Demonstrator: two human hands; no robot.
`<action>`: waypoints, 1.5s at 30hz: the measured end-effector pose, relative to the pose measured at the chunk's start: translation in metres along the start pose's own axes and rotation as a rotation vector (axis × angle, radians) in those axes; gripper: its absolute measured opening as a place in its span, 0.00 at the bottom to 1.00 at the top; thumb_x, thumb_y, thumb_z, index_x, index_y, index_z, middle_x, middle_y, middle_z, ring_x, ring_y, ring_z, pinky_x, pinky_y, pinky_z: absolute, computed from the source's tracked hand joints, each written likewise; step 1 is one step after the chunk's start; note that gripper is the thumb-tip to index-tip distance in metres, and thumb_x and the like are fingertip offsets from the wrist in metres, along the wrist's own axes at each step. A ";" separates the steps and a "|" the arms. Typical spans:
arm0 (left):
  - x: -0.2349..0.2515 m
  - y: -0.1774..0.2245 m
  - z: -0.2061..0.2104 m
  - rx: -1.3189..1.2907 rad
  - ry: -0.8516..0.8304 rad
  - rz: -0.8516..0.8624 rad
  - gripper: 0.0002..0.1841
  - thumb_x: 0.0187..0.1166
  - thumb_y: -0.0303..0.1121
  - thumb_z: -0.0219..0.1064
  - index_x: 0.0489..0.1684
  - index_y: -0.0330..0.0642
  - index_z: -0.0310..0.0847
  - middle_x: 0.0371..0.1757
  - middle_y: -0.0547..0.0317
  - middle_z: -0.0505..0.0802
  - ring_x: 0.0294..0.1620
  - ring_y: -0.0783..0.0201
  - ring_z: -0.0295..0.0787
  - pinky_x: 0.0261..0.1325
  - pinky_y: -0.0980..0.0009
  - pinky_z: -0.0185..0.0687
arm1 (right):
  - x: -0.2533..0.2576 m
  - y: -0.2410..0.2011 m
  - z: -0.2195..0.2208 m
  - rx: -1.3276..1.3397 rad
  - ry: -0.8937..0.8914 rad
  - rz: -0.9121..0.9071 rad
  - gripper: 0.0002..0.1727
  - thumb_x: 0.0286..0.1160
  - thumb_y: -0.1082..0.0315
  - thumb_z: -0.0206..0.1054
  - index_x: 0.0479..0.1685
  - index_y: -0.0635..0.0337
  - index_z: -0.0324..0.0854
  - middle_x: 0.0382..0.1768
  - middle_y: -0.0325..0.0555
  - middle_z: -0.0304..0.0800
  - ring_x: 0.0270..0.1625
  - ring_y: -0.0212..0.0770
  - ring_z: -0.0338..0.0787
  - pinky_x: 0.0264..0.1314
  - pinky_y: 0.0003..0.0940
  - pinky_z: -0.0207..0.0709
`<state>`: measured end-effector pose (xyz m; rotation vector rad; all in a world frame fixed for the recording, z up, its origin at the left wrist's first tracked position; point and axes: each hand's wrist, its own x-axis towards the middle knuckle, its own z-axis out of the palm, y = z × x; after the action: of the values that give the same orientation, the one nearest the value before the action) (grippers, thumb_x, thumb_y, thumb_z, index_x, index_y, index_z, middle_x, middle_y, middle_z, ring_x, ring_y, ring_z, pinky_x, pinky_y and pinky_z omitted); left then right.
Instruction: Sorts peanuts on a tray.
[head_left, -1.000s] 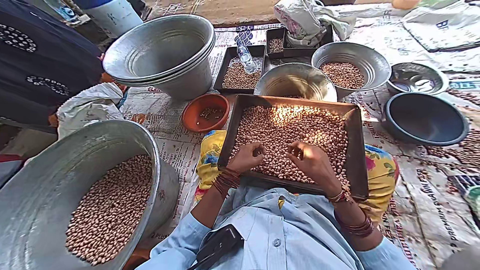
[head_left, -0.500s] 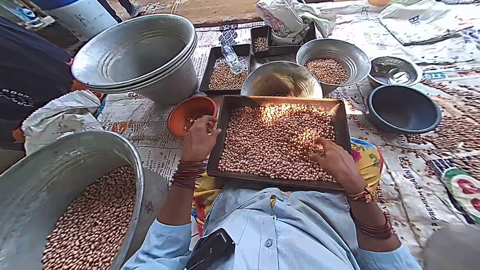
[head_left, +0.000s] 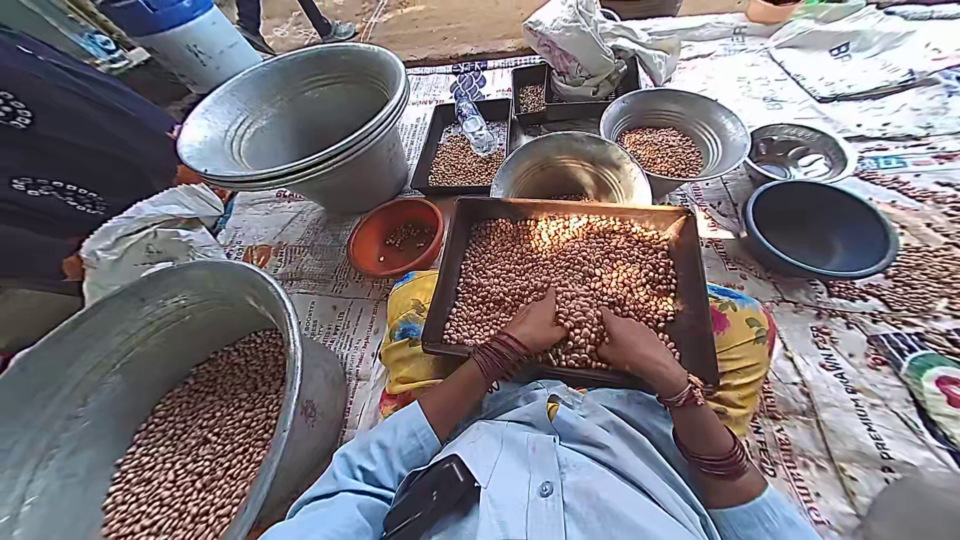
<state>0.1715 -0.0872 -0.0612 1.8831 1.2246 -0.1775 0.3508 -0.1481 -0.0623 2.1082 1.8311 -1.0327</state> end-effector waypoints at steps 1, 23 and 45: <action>0.006 -0.001 0.001 -0.119 0.028 0.085 0.45 0.82 0.36 0.68 0.94 0.30 0.40 0.74 0.27 0.81 0.77 0.39 0.80 0.81 0.43 0.69 | 0.003 -0.003 0.000 0.076 0.031 -0.022 0.34 0.71 0.66 0.72 0.78 0.67 0.67 0.54 0.68 0.87 0.60 0.66 0.87 0.61 0.65 0.76; 0.068 -0.088 -0.103 0.290 0.757 -0.116 0.12 0.81 0.26 0.64 0.56 0.31 0.88 0.59 0.34 0.90 0.65 0.35 0.88 0.68 0.38 0.80 | 0.007 0.045 -0.007 0.705 0.600 -0.333 0.09 0.80 0.68 0.68 0.53 0.56 0.89 0.45 0.40 0.95 0.39 0.27 0.91 0.45 0.26 0.85; 0.002 -0.061 -0.036 -0.246 0.230 0.169 0.17 0.80 0.31 0.73 0.64 0.38 0.82 0.38 0.54 0.88 0.33 0.66 0.81 0.45 0.64 0.81 | 0.037 -0.034 0.004 0.218 0.694 -0.597 0.11 0.71 0.61 0.74 0.45 0.56 0.91 0.30 0.48 0.88 0.33 0.50 0.88 0.35 0.53 0.79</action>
<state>0.1122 -0.0510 -0.0751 1.8134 1.1711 0.2761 0.3184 -0.1122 -0.0772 2.2797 2.9258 -0.6324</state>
